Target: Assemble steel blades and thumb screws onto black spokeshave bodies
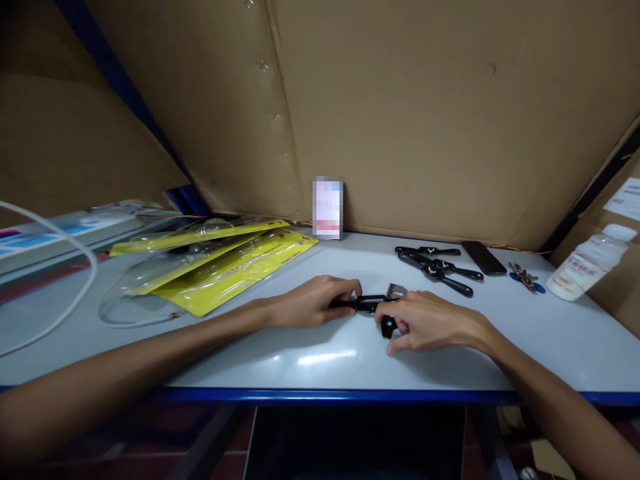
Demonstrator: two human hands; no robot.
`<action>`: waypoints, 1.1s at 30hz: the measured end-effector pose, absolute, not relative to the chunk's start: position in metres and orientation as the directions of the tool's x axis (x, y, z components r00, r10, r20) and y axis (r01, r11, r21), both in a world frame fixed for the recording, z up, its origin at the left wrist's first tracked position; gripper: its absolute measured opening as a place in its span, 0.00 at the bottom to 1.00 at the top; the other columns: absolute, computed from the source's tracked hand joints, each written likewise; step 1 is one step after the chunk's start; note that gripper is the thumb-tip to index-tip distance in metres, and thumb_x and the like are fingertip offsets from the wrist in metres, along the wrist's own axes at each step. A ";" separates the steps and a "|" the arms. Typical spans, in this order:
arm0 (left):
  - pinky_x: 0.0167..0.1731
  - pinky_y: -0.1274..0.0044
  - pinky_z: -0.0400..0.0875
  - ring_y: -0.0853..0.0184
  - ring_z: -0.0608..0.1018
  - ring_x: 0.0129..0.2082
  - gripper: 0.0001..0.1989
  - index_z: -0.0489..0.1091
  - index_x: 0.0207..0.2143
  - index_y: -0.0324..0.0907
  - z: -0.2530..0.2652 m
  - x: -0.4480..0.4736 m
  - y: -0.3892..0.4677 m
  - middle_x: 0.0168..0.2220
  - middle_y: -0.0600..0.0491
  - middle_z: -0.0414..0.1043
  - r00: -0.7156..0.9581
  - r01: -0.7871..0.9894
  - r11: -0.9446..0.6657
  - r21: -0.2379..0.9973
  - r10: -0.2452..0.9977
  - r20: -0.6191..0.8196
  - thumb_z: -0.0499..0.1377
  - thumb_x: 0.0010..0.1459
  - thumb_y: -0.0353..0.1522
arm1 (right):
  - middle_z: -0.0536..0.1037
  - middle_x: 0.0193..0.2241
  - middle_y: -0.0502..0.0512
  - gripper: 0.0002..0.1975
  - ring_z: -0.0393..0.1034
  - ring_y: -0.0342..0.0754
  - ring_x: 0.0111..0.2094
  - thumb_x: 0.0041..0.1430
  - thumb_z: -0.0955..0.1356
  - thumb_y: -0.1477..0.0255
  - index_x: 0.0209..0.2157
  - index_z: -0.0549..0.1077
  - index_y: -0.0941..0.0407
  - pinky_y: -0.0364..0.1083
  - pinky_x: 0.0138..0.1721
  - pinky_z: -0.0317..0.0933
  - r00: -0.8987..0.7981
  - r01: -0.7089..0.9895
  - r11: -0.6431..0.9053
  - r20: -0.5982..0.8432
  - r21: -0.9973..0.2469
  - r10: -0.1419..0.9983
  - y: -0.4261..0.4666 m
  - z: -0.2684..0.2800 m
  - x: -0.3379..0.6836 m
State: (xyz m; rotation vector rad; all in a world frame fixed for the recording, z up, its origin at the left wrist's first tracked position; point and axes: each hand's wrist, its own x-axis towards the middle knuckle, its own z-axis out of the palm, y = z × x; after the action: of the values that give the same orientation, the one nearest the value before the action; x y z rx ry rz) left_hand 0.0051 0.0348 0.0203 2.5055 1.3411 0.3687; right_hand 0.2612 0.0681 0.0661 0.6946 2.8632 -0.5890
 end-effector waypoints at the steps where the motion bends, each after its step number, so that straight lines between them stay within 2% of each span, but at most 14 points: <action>1: 0.27 0.75 0.58 0.67 0.69 0.25 0.06 0.69 0.41 0.43 0.021 0.006 0.034 0.28 0.56 0.71 0.549 0.761 -0.538 0.362 0.832 0.082 0.57 0.61 0.34 | 0.72 0.27 0.47 0.13 0.65 0.46 0.30 0.60 0.73 0.65 0.45 0.75 0.52 0.45 0.33 0.52 -0.887 0.458 0.825 -0.236 -0.333 0.397 0.066 0.065 0.260; 7: 0.25 0.76 0.56 0.69 0.65 0.23 0.04 0.68 0.37 0.44 0.028 0.007 0.026 0.25 0.58 0.66 0.634 0.706 -0.602 0.374 0.772 0.046 0.57 0.62 0.35 | 0.72 0.27 0.47 0.07 0.66 0.47 0.33 0.59 0.71 0.74 0.40 0.74 0.52 0.44 0.32 0.52 -0.851 0.493 0.807 -0.376 -0.327 0.368 0.062 0.071 0.270; 10: 0.25 0.75 0.56 0.69 0.65 0.22 0.05 0.69 0.38 0.44 0.031 0.009 0.024 0.23 0.59 0.65 0.653 0.696 -0.612 0.375 0.757 0.024 0.57 0.62 0.36 | 0.71 0.27 0.48 0.07 0.66 0.48 0.34 0.56 0.71 0.77 0.37 0.73 0.53 0.44 0.32 0.52 -0.804 0.553 0.780 -0.433 -0.292 0.408 0.067 0.077 0.279; 15: 0.27 0.74 0.56 0.66 0.66 0.22 0.10 0.69 0.44 0.44 0.026 0.011 0.025 0.21 0.60 0.64 0.632 0.722 -0.593 0.355 0.775 0.009 0.56 0.63 0.37 | 0.72 0.29 0.50 0.08 0.65 0.48 0.35 0.52 0.69 0.81 0.34 0.72 0.54 0.44 0.31 0.52 -0.755 0.618 0.753 -0.436 -0.225 0.490 0.080 0.077 0.290; 20: 0.26 0.74 0.54 0.67 0.63 0.22 0.10 0.68 0.44 0.44 0.027 0.006 0.030 0.20 0.60 0.63 0.609 0.750 -0.568 0.338 0.793 -0.017 0.56 0.63 0.37 | 0.72 0.28 0.50 0.08 0.65 0.46 0.30 0.50 0.68 0.81 0.33 0.73 0.55 0.44 0.29 0.51 -0.700 0.683 0.711 -0.426 -0.167 0.573 0.098 0.072 0.302; 23: 0.26 0.75 0.54 0.67 0.63 0.22 0.07 0.69 0.39 0.45 0.033 0.001 0.032 0.21 0.59 0.63 0.602 0.764 -0.564 0.312 0.798 -0.032 0.56 0.62 0.37 | 0.72 0.28 0.51 0.06 0.65 0.46 0.29 0.54 0.68 0.78 0.34 0.74 0.54 0.44 0.28 0.50 -0.689 0.703 0.701 -0.361 -0.119 0.629 0.106 0.071 0.304; 26: 0.25 0.75 0.54 0.67 0.64 0.22 0.04 0.69 0.36 0.45 0.037 -0.002 0.033 0.23 0.58 0.66 0.602 0.764 -0.564 0.313 0.798 -0.033 0.57 0.60 0.35 | 0.76 0.30 0.53 0.05 0.67 0.47 0.31 0.62 0.66 0.73 0.37 0.75 0.55 0.45 0.32 0.53 -0.725 0.687 0.710 -0.215 -0.158 0.654 0.108 0.070 0.294; 30: 0.25 0.76 0.53 0.68 0.63 0.21 0.05 0.68 0.34 0.45 0.035 -0.002 0.034 0.22 0.59 0.65 0.606 0.754 -0.567 0.332 0.795 -0.018 0.58 0.60 0.36 | 0.79 0.37 0.57 0.11 0.71 0.50 0.37 0.66 0.67 0.67 0.46 0.74 0.57 0.46 0.38 0.56 -0.667 0.732 0.653 -0.013 -0.192 0.745 0.108 0.058 0.273; 33: 0.25 0.76 0.52 0.69 0.62 0.21 0.07 0.67 0.33 0.44 0.032 -0.002 0.035 0.22 0.59 0.65 0.617 0.746 -0.584 0.319 0.787 -0.001 0.59 0.60 0.37 | 0.78 0.43 0.60 0.20 0.71 0.55 0.43 0.63 0.70 0.58 0.48 0.73 0.58 0.48 0.40 0.58 -0.650 0.747 0.636 -0.014 -0.193 0.760 0.111 0.044 0.264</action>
State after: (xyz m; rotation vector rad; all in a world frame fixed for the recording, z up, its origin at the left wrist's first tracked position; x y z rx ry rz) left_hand -0.0020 0.0346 0.0323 2.5547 1.2445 0.2025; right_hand 0.2641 0.1106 0.0436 1.3389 2.9034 -0.2922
